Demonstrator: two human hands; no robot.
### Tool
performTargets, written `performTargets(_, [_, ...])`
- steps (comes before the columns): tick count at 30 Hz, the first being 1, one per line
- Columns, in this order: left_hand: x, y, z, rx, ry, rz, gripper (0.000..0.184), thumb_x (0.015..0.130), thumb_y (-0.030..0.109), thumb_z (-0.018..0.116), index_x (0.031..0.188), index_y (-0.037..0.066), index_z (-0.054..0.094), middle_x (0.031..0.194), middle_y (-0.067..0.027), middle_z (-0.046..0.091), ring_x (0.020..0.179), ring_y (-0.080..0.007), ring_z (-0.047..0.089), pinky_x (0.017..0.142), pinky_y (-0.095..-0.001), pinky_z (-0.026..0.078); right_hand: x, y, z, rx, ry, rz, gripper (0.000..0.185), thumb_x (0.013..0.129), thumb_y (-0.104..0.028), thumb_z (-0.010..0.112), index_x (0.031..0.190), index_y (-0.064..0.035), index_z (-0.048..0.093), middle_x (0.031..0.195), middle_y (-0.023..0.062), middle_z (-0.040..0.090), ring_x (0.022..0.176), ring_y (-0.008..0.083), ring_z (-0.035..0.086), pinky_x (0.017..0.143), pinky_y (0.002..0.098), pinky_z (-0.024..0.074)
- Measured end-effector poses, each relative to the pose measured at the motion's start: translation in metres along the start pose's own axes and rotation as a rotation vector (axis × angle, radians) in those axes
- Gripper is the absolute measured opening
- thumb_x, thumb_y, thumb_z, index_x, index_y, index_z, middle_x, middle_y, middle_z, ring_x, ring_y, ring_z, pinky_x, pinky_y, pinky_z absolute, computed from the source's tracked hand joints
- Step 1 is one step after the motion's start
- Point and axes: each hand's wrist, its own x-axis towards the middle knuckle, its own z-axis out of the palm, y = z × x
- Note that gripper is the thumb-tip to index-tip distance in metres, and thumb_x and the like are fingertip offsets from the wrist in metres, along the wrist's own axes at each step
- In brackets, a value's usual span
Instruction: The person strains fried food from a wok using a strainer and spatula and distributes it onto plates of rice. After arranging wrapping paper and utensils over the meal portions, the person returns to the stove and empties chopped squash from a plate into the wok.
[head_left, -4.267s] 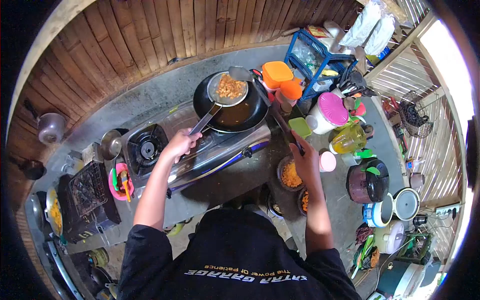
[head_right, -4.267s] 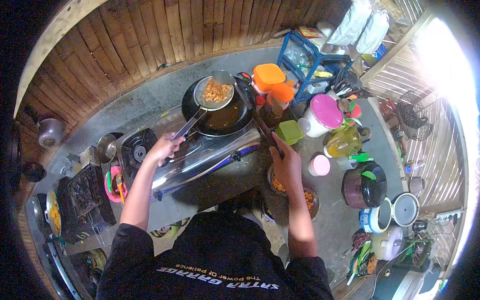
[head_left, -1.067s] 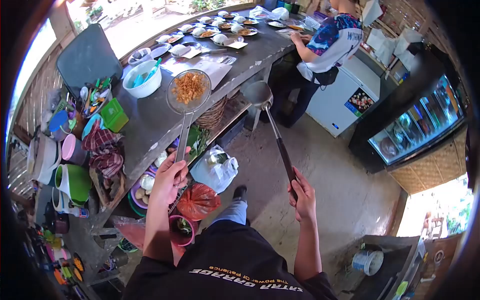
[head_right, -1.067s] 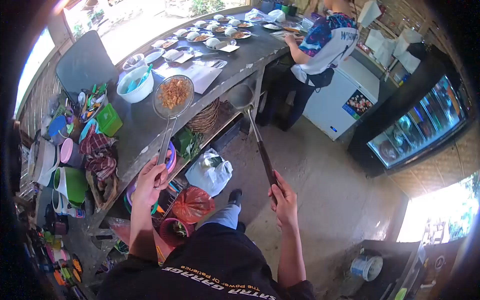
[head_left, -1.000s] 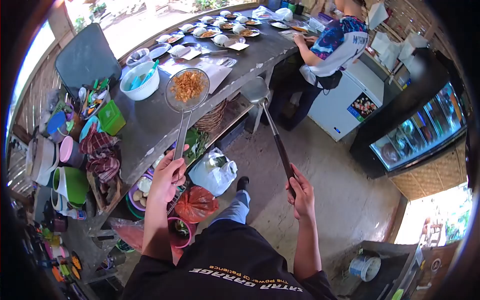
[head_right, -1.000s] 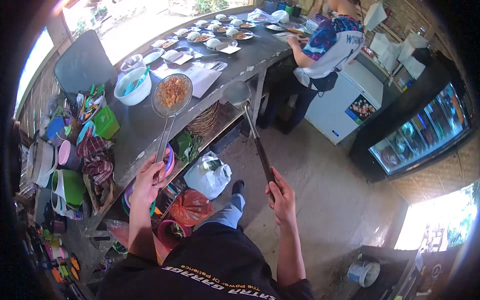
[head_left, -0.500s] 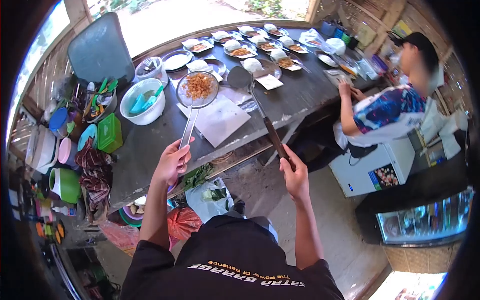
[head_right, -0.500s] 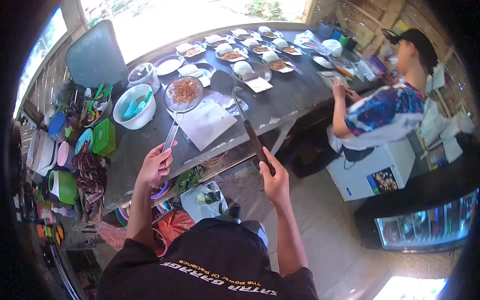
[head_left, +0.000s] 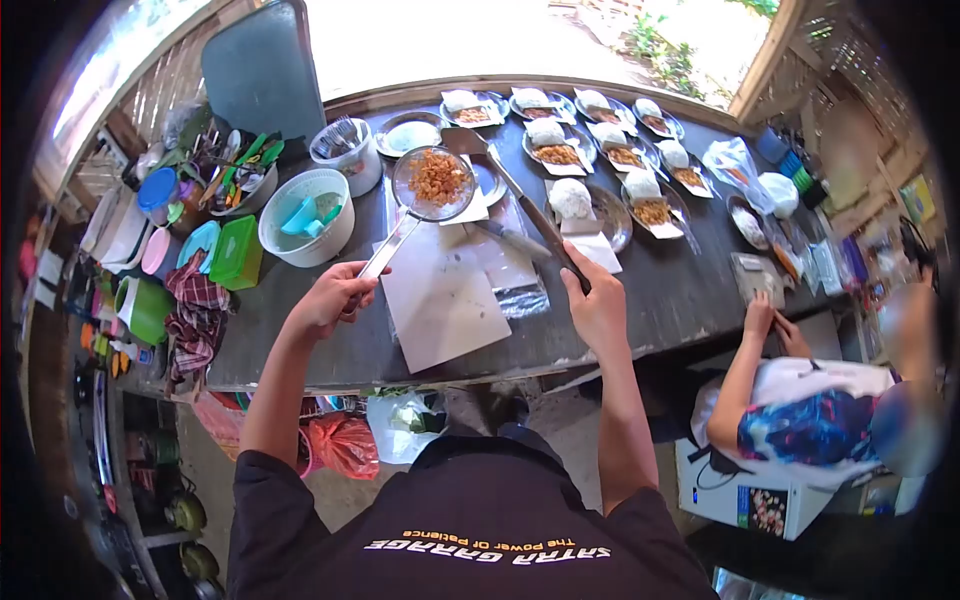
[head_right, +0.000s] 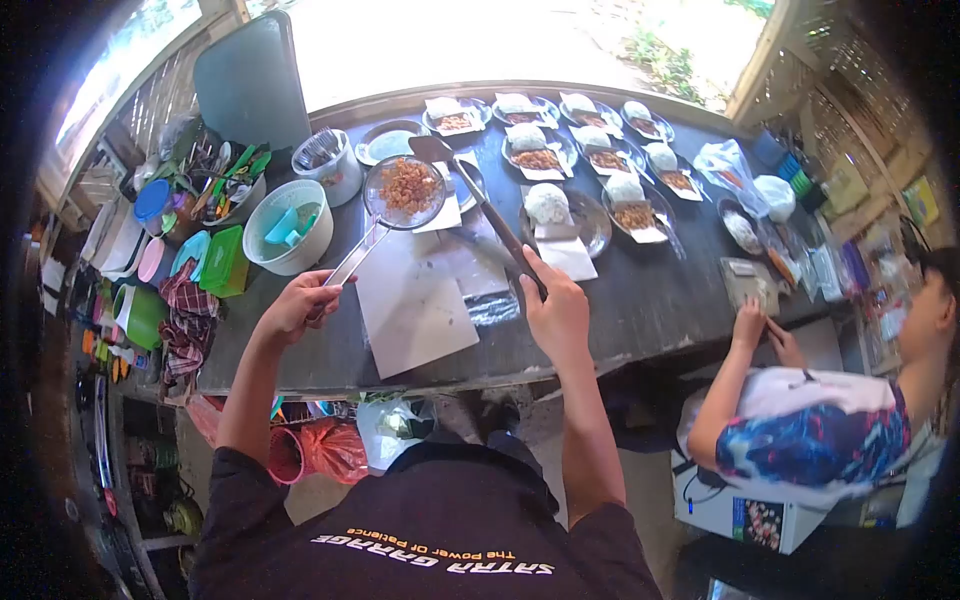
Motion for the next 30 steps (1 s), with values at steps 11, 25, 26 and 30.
performTargets(11, [0.034, 0.018, 0.011, -0.007, 0.085, -0.071, 0.032, 0.095, 0.016, 0.056, 0.125, 0.007, 0.06, 0.065, 0.0075, 0.048, 0.048, 0.0003, 0.038, 0.042, -0.0173, 0.023, 0.063, 0.036, 0.0, -0.089, -0.125, -0.052, 0.038, 0.09, -0.019, 0.064, 0.129, -0.0202, 0.064, 0.089, 0.0135, 0.067, 0.082, 0.0322, 0.065, 0.073, 0.0413, 0.0497])
performTargets(25, [0.05, -0.001, 0.0, -0.056, 0.099, -0.058, 0.033, 0.095, 0.017, 0.056, 0.125, 0.006, 0.06, 0.063, 0.0079, 0.047, 0.046, 0.0, 0.035, 0.04, -0.0179, 0.023, 0.062, 0.038, 0.005, -0.06, -0.134, -0.054, 0.038, 0.089, -0.017, 0.065, 0.127, -0.0207, 0.065, 0.096, 0.0136, 0.068, 0.084, 0.0334, 0.065, 0.075, 0.0414, 0.0503])
performTargets(26, [0.051, -0.002, -0.001, -0.054, 0.099, -0.054, 0.033, 0.094, 0.017, 0.056, 0.126, 0.006, 0.06, 0.063, 0.0078, 0.047, 0.046, 0.0, 0.035, 0.04, -0.018, 0.023, 0.062, 0.036, 0.004, -0.061, -0.14, -0.04, 0.038, 0.089, -0.017, 0.065, 0.127, -0.0209, 0.065, 0.096, 0.0135, 0.068, 0.085, 0.0332, 0.065, 0.076, 0.0413, 0.0505])
performTargets(30, [0.054, -0.001, 0.0, -0.041, 0.116, -0.049, 0.031, 0.095, 0.014, 0.054, 0.124, 0.005, 0.06, 0.062, 0.0063, 0.048, 0.046, -0.001, 0.034, 0.041, -0.0195, 0.023, 0.059, 0.032, 0.01, -0.095, -0.16, 0.001, 0.039, 0.088, -0.016, 0.066, 0.127, -0.0214, 0.065, 0.096, 0.0133, 0.068, 0.086, 0.0325, 0.066, 0.076, 0.0407, 0.051])
